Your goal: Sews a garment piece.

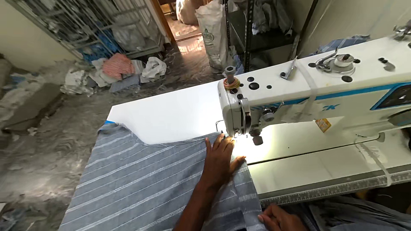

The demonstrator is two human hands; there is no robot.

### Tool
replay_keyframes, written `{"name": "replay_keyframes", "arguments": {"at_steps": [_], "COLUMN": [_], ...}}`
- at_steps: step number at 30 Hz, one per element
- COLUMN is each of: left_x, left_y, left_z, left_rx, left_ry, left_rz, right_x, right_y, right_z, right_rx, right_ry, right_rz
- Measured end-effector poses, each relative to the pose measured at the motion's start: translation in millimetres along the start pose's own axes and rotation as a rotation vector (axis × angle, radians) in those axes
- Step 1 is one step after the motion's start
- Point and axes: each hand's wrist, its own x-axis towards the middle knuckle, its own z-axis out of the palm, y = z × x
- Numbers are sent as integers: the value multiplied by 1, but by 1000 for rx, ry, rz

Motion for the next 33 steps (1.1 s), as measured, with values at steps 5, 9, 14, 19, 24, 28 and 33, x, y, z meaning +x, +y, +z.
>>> {"name": "replay_keyframes", "arguments": {"at_steps": [5, 9, 14, 19, 24, 28, 33], "left_x": [-50, -42, -7, 17, -17, -32, -2], "left_y": [64, 39, 8, -3, 21, 51, 30], "left_z": [-2, 3, 3, -1, -7, -9, -50], "left_rx": [153, 189, 189, 190, 29, -33, -177], "left_ry": [-3, -66, -102, -142, 58, -18, 11], "left_rz": [-224, -264, -254, -320, 95, 138, 163], "right_x": [30, 58, 96, 111, 68, 32, 92], "right_y": [-24, -42, -60, -46, -17, -40, -67], "right_z": [-14, -27, -40, -89, -130, -69, -16], "right_rx": [-122, -233, -376, -530, -920, -531, -113], "right_ry": [-17, -82, -107, -85, 461, 69, 36], "right_rz": [0, 43, 10, -19, -180, -151, -32]}}
